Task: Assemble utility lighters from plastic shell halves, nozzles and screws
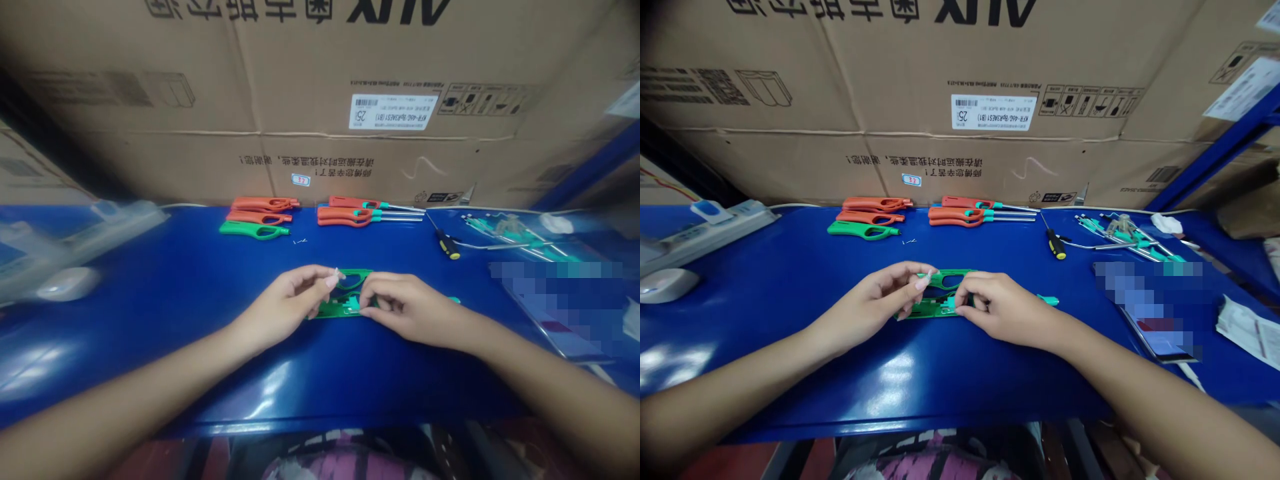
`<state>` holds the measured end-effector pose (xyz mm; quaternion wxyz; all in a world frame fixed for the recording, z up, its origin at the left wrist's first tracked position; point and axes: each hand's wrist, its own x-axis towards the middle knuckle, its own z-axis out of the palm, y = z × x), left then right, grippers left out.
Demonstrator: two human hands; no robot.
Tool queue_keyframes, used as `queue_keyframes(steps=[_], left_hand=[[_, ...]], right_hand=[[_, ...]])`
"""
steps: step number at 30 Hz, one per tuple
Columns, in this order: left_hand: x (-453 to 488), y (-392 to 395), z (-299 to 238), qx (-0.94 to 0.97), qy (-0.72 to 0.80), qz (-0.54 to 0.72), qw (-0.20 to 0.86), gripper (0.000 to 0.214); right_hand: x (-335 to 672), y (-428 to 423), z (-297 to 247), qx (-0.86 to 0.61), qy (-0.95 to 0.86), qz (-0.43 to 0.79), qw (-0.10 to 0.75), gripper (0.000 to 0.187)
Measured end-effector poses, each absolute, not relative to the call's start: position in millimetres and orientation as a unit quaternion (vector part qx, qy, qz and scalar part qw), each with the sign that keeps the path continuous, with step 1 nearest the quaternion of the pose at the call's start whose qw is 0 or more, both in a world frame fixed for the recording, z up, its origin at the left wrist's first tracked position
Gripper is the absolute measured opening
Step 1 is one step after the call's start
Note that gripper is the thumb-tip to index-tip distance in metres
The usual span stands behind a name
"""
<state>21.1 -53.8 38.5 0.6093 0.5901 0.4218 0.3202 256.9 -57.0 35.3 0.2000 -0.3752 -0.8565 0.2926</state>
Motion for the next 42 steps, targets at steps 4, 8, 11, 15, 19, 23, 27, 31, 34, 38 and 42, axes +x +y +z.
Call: queue_keyframes(steps=[4,8,11,15,19,23,27,31,34,38,42], left_hand=[[20,-55,38,0.648,0.4,0.339,0.553,0.036],[21,-57,39,0.683,0.403,0.32,0.518,0.031],[22,-57,40,0.695,0.409,0.311,0.504,0.031],[21,-57,35,0.708,0.409,0.307,0.487,0.032],[19,-56,29,0.735,0.417,0.302,0.442,0.029],[18,-55,26,0.763,0.417,0.286,0.402,0.021],[18,-54,23,0.768,0.407,0.294,0.399,0.019],[18,-53,21,0.77,0.402,0.299,0.394,0.017],[18,-53,21,0.772,0.4,0.3,0.392,0.017],[19,-54,21,0.773,0.4,0.3,0.39,0.017],[19,-54,22,0.772,0.397,0.303,0.394,0.017]], right_hand=[[254,-57,35,-0.454,-0.717,0.497,0.181,0.015],[251,-55,30,-0.431,-0.638,0.608,0.193,0.025],[251,-52,29,-0.419,-0.631,0.619,0.207,0.029],[251,-51,30,-0.419,-0.627,0.623,0.209,0.031],[251,-50,31,-0.417,-0.625,0.621,0.224,0.034],[251,-51,33,-0.417,-0.638,0.608,0.222,0.032],[249,-52,34,-0.429,-0.643,0.597,0.214,0.031],[248,-53,35,-0.445,-0.645,0.589,0.198,0.027],[248,-52,36,-0.448,-0.646,0.587,0.194,0.024],[249,-51,36,-0.45,-0.649,0.583,0.191,0.024],[250,-51,35,-0.446,-0.651,0.583,0.191,0.024]])
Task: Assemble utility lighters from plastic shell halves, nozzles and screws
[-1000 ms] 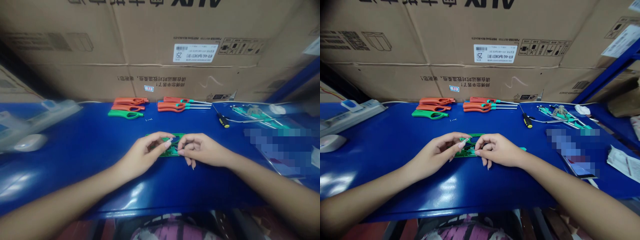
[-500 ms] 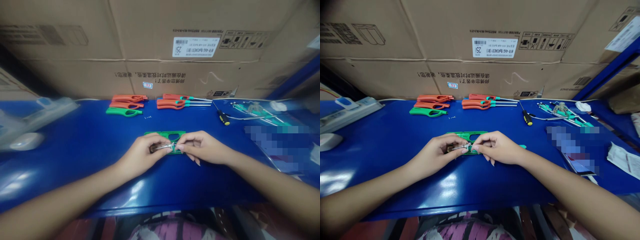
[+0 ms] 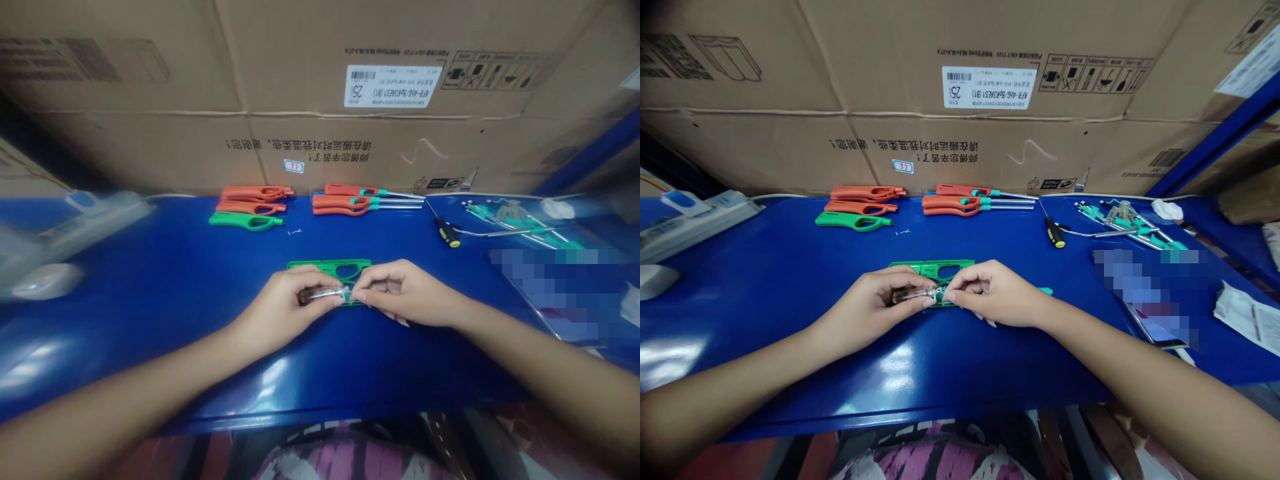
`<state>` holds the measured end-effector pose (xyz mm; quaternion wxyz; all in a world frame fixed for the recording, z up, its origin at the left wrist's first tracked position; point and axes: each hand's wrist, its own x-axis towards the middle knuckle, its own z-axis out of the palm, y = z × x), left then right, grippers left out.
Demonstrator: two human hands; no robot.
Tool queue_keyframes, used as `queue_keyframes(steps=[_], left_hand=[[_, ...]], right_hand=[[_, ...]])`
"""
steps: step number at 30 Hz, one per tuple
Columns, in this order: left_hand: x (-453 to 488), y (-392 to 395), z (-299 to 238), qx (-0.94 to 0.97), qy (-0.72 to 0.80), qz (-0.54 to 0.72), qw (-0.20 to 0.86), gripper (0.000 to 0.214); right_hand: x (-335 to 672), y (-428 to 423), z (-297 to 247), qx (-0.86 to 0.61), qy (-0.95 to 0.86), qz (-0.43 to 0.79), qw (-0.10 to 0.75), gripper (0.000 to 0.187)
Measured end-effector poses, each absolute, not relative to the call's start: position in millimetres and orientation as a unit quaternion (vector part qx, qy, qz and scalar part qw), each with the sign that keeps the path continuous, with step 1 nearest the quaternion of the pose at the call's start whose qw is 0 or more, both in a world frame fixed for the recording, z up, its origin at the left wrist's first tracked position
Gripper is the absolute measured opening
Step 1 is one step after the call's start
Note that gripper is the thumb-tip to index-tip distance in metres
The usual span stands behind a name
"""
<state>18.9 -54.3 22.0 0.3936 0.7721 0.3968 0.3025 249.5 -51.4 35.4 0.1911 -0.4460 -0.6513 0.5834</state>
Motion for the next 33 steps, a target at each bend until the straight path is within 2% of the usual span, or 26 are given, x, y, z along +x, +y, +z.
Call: queue_keyframes(steps=[33], left_hand=[[23.7,-60.0,17.8,0.761,0.399,0.314,0.403,0.017]], right_hand=[[245.5,-53.7,32.6,-0.448,-0.665,0.563,0.199,0.028]])
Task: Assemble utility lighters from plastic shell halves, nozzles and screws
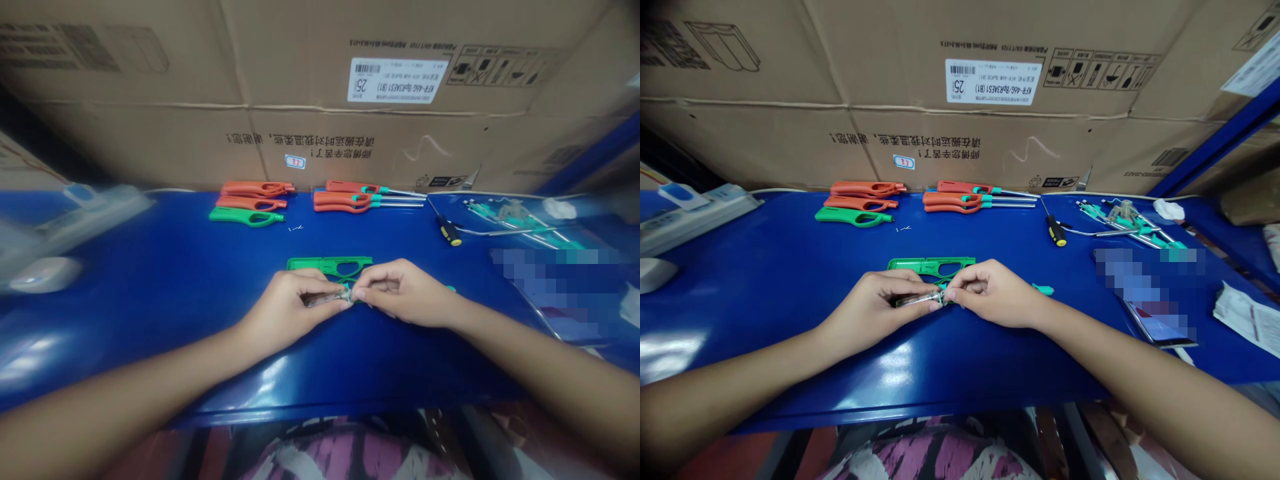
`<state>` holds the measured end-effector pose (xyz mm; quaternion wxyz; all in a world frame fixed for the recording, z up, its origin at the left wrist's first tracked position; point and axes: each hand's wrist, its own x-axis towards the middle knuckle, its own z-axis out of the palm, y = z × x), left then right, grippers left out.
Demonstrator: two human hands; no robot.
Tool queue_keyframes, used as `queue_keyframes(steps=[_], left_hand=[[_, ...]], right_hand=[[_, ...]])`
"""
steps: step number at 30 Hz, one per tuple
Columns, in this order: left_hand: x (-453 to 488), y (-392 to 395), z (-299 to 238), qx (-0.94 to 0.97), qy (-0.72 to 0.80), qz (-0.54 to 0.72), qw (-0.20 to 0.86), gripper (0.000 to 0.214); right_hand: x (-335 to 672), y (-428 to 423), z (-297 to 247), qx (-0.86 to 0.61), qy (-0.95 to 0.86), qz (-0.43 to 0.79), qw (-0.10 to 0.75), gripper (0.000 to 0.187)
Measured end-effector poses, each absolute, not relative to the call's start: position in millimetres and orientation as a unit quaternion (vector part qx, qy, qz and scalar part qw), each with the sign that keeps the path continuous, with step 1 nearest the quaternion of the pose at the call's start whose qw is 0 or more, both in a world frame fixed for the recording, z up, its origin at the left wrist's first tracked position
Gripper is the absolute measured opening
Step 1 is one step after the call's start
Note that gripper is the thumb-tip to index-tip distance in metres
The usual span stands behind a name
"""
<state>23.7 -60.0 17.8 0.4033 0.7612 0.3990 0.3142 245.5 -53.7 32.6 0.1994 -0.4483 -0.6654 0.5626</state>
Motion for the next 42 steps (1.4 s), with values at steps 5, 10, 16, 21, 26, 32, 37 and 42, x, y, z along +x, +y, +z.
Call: queue_keyframes(steps=[5,10,16,21,26,32,37,42], left_hand=[[24.0,-61.2,16.1,0.77,0.395,0.307,0.396,0.016],[24.3,-61.0,15.5,0.771,0.386,0.31,0.4,0.015],[23.8,-58.9,18.5,0.774,0.397,0.307,0.386,0.019],[22.4,-59.3,23.5,0.794,0.389,0.277,0.377,0.018],[21.7,-60.2,24.1,0.794,0.391,0.277,0.375,0.02],[23.6,-60.7,19.1,0.766,0.409,0.293,0.4,0.016],[25.8,-62.2,18.7,0.761,0.41,0.312,0.393,0.014],[25.6,-63.3,17.9,0.757,0.417,0.312,0.395,0.014]], right_hand=[[244.1,-54.2,32.2,-0.45,-0.663,0.563,0.201,0.032],[244.2,-54.7,33.4,-0.46,-0.652,0.569,0.199,0.034],[244.9,-55.7,34.1,-0.475,-0.64,0.569,0.204,0.032],[248.1,-53.4,35.2,-0.47,-0.638,0.576,0.199,0.031],[250.6,-50.1,34.4,-0.463,-0.615,0.602,0.213,0.034],[249.0,-50.3,32.8,-0.475,-0.605,0.6,0.222,0.029],[246.8,-51.8,33.1,-0.492,-0.602,0.586,0.227,0.026],[244.0,-53.0,33.7,-0.491,-0.591,0.593,0.242,0.03]])
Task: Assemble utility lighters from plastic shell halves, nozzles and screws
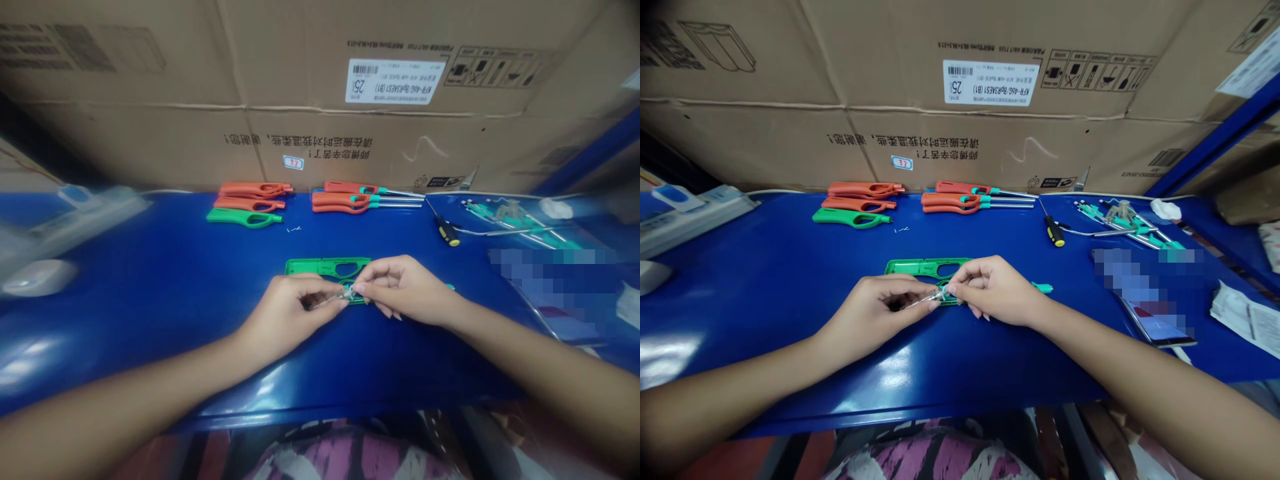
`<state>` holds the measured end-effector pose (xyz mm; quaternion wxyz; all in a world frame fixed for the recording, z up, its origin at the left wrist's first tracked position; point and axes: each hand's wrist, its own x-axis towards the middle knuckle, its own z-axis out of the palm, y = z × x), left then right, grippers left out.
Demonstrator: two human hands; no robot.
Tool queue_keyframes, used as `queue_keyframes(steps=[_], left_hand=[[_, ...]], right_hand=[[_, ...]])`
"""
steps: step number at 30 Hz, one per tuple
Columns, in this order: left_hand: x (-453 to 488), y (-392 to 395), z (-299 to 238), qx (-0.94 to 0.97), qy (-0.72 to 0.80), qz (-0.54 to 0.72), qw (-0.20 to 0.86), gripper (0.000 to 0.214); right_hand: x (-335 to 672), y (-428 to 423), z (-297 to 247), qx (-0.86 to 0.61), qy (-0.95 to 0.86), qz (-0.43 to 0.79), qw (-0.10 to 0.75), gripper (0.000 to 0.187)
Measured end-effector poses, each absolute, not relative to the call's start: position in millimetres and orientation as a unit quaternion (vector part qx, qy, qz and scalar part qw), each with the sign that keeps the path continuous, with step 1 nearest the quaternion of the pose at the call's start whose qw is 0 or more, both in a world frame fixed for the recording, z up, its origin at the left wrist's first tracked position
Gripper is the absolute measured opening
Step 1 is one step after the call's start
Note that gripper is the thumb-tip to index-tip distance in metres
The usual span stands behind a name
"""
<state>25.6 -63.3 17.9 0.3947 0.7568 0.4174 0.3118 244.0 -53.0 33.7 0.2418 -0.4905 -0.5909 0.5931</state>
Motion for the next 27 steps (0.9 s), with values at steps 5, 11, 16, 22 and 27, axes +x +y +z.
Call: queue_keyframes(steps=[5,11,16,22,27], left_hand=[[26.3,-62.7,16.5,0.752,0.422,0.311,0.4,0.014],[26.2,-62.2,15.9,0.763,0.391,0.324,0.4,0.015],[26.5,-62.0,16.8,0.756,0.402,0.321,0.406,0.015],[26.3,-59.7,17.3,0.732,0.427,0.317,0.425,0.018],[25.9,-62.8,23.1,0.749,0.416,0.318,0.405,0.016]], right_hand=[[243.0,-53.6,33.0,-0.492,-0.592,0.59,0.243,0.031],[244.0,-53.9,30.2,-0.49,-0.602,0.582,0.24,0.024],[244.7,-53.0,29.7,-0.482,-0.6,0.592,0.24,0.024],[244.3,-50.5,33.4,-0.472,-0.604,0.591,0.25,0.03],[240.9,-55.4,36.7,-0.483,-0.592,0.597,0.244,0.029]])
